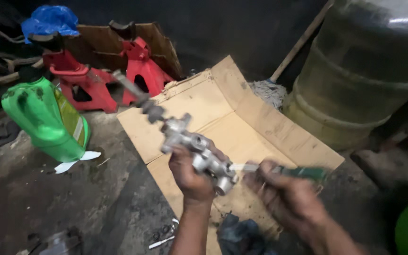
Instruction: The person holds a metal mechanical part with a rubber boot and repeatedly scrubs its surfaces with a small abrasive block. They rotate the part to access different sides and wipe it with a cloth between scrubbing cycles.
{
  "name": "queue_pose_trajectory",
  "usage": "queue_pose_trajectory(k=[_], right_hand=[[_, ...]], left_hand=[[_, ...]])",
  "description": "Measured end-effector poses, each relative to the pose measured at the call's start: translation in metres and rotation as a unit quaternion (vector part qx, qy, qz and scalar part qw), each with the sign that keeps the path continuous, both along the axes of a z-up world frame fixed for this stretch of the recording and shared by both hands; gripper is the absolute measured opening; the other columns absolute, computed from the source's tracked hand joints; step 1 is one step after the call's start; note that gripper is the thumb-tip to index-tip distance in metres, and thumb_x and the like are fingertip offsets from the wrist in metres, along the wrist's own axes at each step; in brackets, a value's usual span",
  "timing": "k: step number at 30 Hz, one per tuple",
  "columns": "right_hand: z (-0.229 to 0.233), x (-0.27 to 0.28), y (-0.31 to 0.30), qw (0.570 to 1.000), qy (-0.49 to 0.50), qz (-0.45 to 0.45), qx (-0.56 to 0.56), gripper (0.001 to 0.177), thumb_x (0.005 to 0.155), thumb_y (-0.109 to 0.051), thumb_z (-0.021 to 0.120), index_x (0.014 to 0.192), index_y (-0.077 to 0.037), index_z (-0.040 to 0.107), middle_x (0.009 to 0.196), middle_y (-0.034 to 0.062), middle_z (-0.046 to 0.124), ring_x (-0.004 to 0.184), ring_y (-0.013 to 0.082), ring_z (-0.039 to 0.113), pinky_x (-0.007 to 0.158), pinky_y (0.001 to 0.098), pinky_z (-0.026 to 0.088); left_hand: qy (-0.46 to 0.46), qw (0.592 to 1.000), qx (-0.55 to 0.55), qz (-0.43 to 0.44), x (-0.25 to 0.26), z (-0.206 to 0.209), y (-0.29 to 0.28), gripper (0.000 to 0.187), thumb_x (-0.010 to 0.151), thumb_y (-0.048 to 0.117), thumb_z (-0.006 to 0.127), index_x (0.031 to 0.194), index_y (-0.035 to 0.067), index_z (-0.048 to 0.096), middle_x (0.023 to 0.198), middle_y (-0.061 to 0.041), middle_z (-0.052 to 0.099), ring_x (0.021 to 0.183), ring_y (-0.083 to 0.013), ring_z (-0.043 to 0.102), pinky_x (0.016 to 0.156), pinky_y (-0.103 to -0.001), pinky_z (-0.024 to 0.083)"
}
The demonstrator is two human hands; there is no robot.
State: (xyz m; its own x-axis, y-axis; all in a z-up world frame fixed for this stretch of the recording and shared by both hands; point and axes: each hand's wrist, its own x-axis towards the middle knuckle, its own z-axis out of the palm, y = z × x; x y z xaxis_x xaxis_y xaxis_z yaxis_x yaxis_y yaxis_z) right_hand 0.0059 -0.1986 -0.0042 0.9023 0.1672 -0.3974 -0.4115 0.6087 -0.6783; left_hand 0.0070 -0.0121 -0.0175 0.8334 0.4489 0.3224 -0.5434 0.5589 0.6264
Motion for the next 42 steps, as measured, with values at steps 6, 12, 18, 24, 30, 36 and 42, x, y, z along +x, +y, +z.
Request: queue_pose_trajectory(k=[6, 12, 18, 24, 30, 36, 42], right_hand=[[-0.033, 0.033, -0.049, 0.894, -0.198, 0.200, -0.349, 0.012, 0.091, -0.011, 0.069, 0.098, 0.000, 0.071, 0.084, 0.0173, 0.069, 0.083, 0.0316, 0.065, 0.080, 0.0462, 0.053], [-0.066, 0.010, -0.053, 0.511, -0.075, 0.487, -0.704, 0.033, 0.081, -0.034, 0.075, 0.108, -0.015, 0.078, 0.092, 0.0058, 0.079, 0.087, 0.0204, 0.073, 0.080, 0.0341, 0.055], [-0.043, -0.020, -0.042, 0.499, -0.195, 0.551, -0.640, 0.038, 0.087, -0.036, 0.076, 0.115, -0.011, 0.076, 0.096, 0.0034, 0.073, 0.090, 0.0200, 0.069, 0.078, 0.0340, 0.052], [0.006, 0.017, -0.071, 0.677, -0.281, 0.443, -0.515, 0.044, 0.093, -0.039, 0.078, 0.123, -0.007, 0.075, 0.099, 0.0010, 0.068, 0.093, 0.0196, 0.064, 0.075, 0.0339, 0.048], [0.002, 0.013, -0.061, 0.920, -0.110, 0.216, -0.308, 0.027, 0.100, -0.027, 0.067, 0.100, 0.000, 0.064, 0.064, -0.0019, 0.048, 0.052, 0.0091, 0.039, 0.047, 0.0284, 0.031], [0.013, -0.017, -0.017, 0.824, -0.282, 0.130, -0.474, 0.027, 0.091, -0.029, 0.074, 0.108, -0.009, 0.068, 0.066, 0.0043, 0.061, 0.054, 0.0132, 0.052, 0.048, 0.0315, 0.042], [-0.002, -0.031, -0.006, 0.604, -0.592, 0.104, -0.523, 0.046, 0.075, -0.007, 0.080, 0.116, -0.008, 0.059, 0.087, 0.0077, 0.071, 0.074, 0.0224, 0.071, 0.064, 0.0337, 0.058]], left_hand=[[0.040, 0.991, -0.121, -0.040, 0.001, 0.011, 0.034, 0.066, 0.098, 0.071, 0.040, 0.096, 0.008, 0.056, 0.071, -0.011, 0.056, 0.056, -0.0248, 0.058, 0.050, -0.039, 0.051], [0.039, 0.994, -0.095, -0.041, 0.001, 0.006, 0.035, 0.064, 0.098, 0.070, 0.042, 0.095, 0.007, 0.056, 0.074, -0.011, 0.057, 0.058, -0.0257, 0.059, 0.053, -0.040, 0.052], [0.028, 0.986, -0.155, -0.060, 0.001, 0.006, 0.038, 0.062, 0.101, 0.069, 0.042, 0.096, 0.008, 0.055, 0.074, -0.009, 0.055, 0.060, -0.0221, 0.057, 0.056, -0.040, 0.053], [0.054, 0.988, -0.128, -0.067, -0.001, 0.013, 0.036, 0.067, 0.099, 0.069, 0.038, 0.093, 0.005, 0.057, 0.071, -0.011, 0.058, 0.055, -0.0235, 0.059, 0.051, -0.038, 0.052], [0.016, 0.998, 0.013, -0.056, 0.002, 0.005, 0.021, 0.063, 0.104, 0.061, 0.041, 0.097, 0.002, 0.058, 0.074, -0.013, 0.062, 0.060, -0.0241, 0.067, 0.055, -0.038, 0.058], [0.031, 0.995, 0.072, -0.060, 0.006, -0.004, 0.007, 0.049, 0.103, 0.045, 0.058, 0.103, -0.003, 0.063, 0.075, -0.011, 0.064, 0.059, -0.0194, 0.066, 0.054, -0.033, 0.054], [0.167, 0.966, 0.170, -0.101, 0.010, -0.002, 0.008, 0.045, 0.098, 0.043, 0.062, 0.100, -0.002, 0.065, 0.076, -0.006, 0.064, 0.057, -0.0145, 0.063, 0.050, -0.030, 0.053]])
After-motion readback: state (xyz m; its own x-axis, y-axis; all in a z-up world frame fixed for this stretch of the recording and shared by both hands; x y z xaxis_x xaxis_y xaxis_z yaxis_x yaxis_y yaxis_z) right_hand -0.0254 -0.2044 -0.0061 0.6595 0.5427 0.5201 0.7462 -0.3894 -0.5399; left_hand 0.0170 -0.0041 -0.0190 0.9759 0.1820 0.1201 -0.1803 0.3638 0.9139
